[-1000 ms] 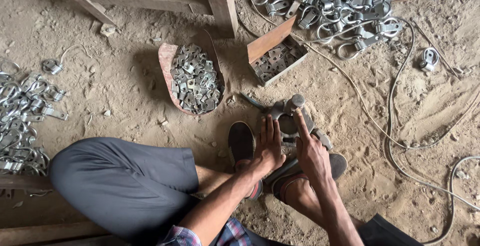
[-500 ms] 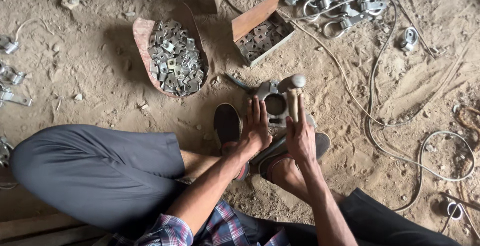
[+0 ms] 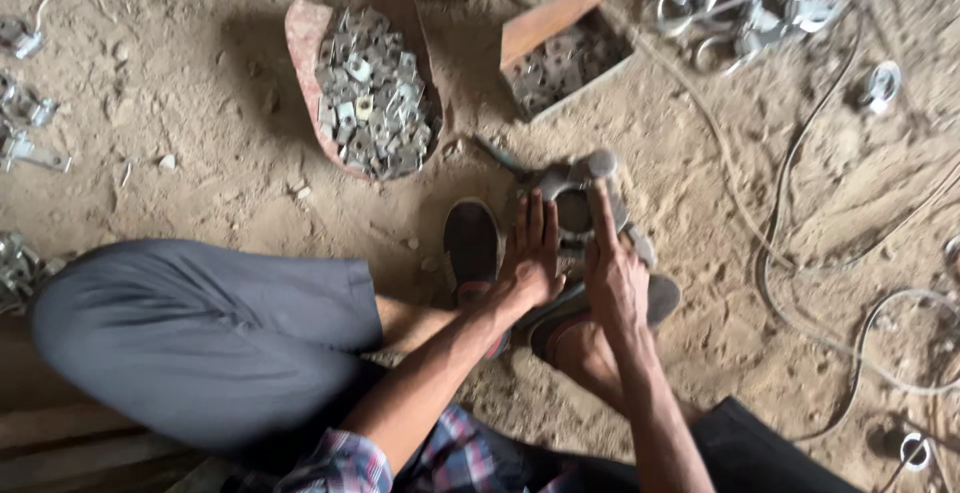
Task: The person sits on the floor and uses a hammer to strike small metal parts placed on a metal anvil. They repeatedly pick up parts from a container, position them on the anvil, and strike them with the hammer. The finished or processed parts are placed into a nearby wooden box.
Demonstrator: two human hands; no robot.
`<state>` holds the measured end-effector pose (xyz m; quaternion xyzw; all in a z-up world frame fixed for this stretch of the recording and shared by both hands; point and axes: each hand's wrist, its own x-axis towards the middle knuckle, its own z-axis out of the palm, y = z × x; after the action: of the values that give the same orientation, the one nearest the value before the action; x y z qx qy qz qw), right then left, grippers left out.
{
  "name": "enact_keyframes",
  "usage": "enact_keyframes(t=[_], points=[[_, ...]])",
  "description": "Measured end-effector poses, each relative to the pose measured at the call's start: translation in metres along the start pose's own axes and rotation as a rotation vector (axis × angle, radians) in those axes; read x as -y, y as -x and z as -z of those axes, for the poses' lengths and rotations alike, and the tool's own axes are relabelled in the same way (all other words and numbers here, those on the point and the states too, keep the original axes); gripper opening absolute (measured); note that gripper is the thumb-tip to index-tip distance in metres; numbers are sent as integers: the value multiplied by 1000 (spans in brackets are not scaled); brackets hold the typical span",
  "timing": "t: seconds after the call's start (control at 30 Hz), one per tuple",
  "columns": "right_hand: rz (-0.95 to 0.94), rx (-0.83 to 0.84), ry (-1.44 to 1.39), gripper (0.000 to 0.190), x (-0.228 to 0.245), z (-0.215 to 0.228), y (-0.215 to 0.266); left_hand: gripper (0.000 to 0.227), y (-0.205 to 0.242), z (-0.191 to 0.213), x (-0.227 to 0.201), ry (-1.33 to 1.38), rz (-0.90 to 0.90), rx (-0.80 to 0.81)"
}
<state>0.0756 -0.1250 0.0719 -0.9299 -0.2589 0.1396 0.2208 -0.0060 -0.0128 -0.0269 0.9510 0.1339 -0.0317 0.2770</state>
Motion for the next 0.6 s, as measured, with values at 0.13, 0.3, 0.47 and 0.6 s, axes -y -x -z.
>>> enact_keyframes(t=[0.13,0.3,0.47,0.6], points=[[122,-58,-118,74,3,8,0,126,4,4,-3,51,60,61],[44,-23,-28,76,4,11,3,131,-17,6,-5,-123,60,34],[10,-22,-130,71,0,4,6,135,-69,27,23,201,20,-99],[98,-91,-158,73,-7,2,8,130,-96,18,38,430,-188,-141]])
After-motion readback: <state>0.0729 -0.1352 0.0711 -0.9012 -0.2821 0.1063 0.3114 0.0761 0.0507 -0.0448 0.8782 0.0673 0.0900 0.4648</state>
